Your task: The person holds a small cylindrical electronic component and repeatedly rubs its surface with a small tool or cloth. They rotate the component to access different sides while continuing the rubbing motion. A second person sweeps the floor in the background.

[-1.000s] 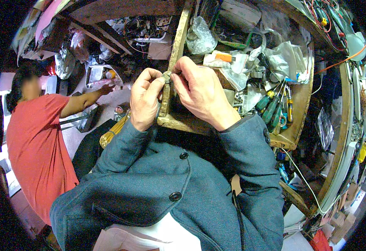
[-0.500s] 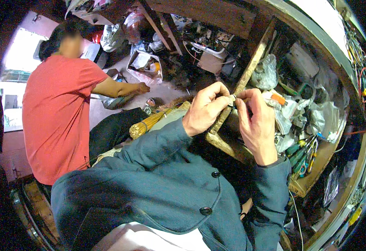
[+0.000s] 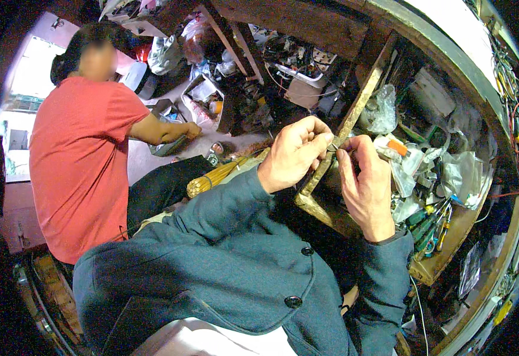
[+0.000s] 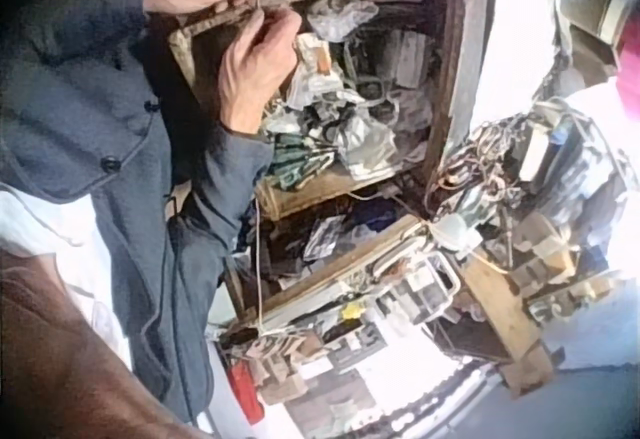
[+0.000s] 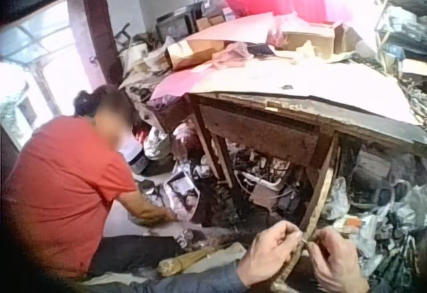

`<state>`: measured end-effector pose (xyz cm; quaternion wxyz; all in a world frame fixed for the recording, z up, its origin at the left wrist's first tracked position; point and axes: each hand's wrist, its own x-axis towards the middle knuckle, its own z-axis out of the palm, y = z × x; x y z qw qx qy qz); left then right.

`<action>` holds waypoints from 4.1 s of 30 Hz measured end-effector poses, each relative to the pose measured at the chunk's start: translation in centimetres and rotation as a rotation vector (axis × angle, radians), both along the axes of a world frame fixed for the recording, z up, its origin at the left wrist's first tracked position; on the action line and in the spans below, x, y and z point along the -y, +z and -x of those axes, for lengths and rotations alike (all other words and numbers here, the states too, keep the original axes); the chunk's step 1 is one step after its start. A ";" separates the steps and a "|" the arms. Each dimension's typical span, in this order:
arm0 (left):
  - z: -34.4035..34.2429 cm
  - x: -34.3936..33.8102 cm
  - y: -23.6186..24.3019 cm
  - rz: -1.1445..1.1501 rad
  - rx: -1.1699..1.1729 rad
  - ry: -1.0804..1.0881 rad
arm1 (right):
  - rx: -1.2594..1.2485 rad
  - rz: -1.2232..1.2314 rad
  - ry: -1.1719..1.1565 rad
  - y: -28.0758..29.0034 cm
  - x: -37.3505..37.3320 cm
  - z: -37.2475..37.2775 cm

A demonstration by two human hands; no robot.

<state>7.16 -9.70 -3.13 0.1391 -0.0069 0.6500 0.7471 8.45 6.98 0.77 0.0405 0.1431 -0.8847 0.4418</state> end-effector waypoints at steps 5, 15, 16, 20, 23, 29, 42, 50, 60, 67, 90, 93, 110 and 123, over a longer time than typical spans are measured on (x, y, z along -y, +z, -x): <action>0.3 -0.3 -0.7 -0.009 -0.024 0.001 | -0.023 -0.017 -0.007 -0.1 -0.7 -0.1; 0.3 0.7 -0.1 -0.180 0.166 -0.048 | 0.023 -0.015 -0.016 -0.2 -1.1 0.2; 0.3 0.5 -0.2 -0.186 0.162 -0.059 | 0.019 -0.018 -0.018 -0.2 -1.2 0.2; 0.2 0.2 -0.2 -0.148 0.112 -0.038 | -0.012 -0.025 -0.022 -0.2 -1.1 0.1; 0.0 -0.1 0.4 -0.085 0.071 0.000 | -0.031 -0.002 -0.011 -0.1 -1.1 0.1; -0.1 -0.6 0.3 0.037 0.024 0.074 | -0.039 -0.009 -0.003 -0.3 -1.1 0.1; 0.0 -1.0 0.1 0.058 -0.019 0.095 | 0.005 0.016 0.013 -0.2 -1.4 0.1; 0.1 -1.0 -1.5 0.144 -0.178 0.072 | -0.005 0.013 -0.014 -0.7 -1.2 0.0; 0.0 -0.9 -1.0 0.188 -0.157 0.094 | -0.024 -0.020 -0.018 -0.2 -0.8 -0.2; 0.0 -0.9 -0.8 0.205 -0.169 0.105 | -0.019 -0.042 -0.015 0.1 -0.9 -0.1; -0.1 -0.9 -1.0 0.180 -0.154 0.090 | -0.057 -0.067 -0.023 -0.2 -0.8 -0.1; 0.1 -0.6 -0.7 0.207 -0.196 0.094 | -0.065 -0.073 -0.015 0.0 -0.6 0.0; -0.3 -0.5 -0.6 0.048 -0.024 0.076 | -0.040 -0.036 -0.001 -0.5 -1.1 0.2; -0.4 -0.7 -0.9 0.051 -0.084 0.078 | 0.048 0.017 0.024 -0.2 -1.4 0.0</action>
